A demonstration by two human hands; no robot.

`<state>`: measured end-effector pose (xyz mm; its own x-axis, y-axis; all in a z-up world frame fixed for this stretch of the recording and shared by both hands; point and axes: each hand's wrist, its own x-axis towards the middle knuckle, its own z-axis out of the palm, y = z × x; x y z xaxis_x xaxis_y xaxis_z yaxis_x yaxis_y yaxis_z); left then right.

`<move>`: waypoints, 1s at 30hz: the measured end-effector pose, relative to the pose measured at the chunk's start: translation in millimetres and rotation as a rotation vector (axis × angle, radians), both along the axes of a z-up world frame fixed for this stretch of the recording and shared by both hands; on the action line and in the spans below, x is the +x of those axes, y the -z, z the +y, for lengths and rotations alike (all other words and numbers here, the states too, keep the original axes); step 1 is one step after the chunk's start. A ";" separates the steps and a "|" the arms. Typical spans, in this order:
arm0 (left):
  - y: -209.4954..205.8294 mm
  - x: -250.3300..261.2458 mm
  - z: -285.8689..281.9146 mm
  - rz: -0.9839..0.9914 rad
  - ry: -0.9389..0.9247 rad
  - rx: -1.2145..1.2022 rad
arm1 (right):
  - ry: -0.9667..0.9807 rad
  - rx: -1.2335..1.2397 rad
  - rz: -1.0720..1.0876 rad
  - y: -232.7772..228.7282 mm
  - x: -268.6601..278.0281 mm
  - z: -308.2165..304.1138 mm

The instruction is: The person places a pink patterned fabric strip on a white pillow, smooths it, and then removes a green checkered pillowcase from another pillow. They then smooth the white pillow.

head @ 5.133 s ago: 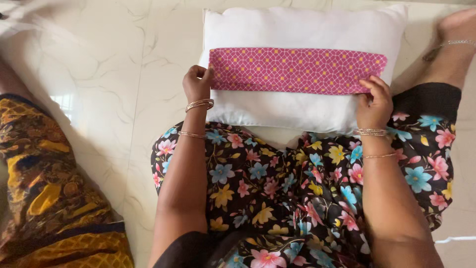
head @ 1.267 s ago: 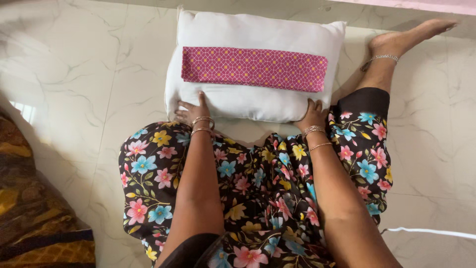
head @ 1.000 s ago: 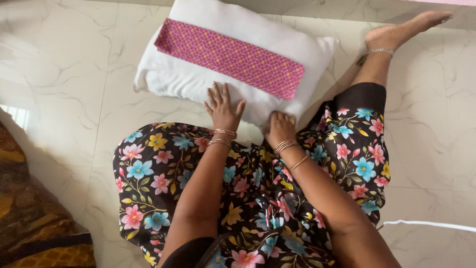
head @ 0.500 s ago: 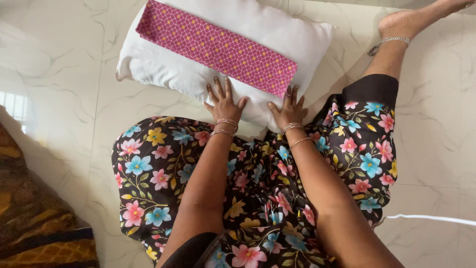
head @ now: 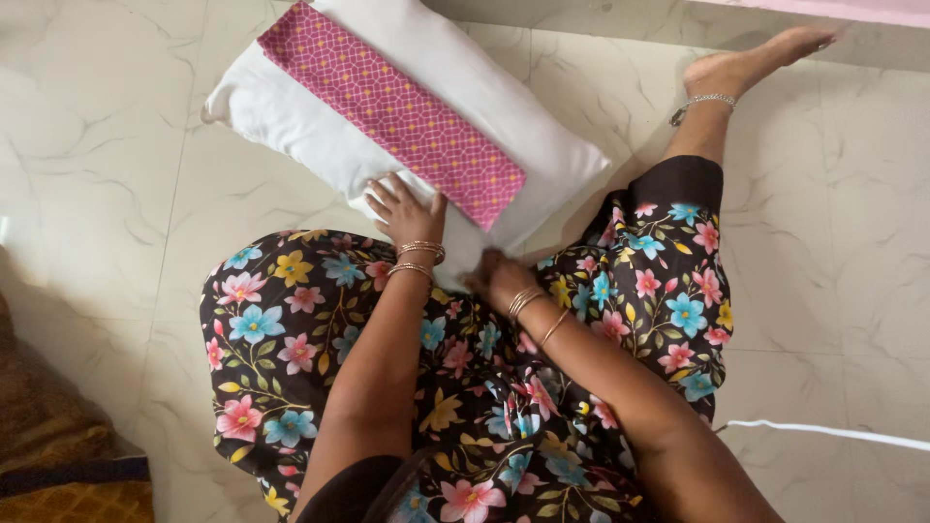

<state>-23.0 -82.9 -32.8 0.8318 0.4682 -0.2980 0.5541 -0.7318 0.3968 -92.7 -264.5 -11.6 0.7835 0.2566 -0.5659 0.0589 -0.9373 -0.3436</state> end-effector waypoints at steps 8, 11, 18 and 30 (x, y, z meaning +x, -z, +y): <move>20.8 -15.3 -8.2 -0.012 0.254 0.268 | 0.030 0.271 -0.768 36.1 25.0 -25.0; 4.8 -15.9 -6.7 0.086 0.325 0.215 | -0.050 0.185 -0.863 24.8 60.3 -32.6; 1.1 -12.2 -10.0 0.179 0.325 0.198 | -0.104 0.075 -0.787 32.5 146.8 -37.0; 13.3 -2.7 -3.4 0.225 0.446 0.238 | 0.302 -0.072 -0.340 51.7 171.0 -79.2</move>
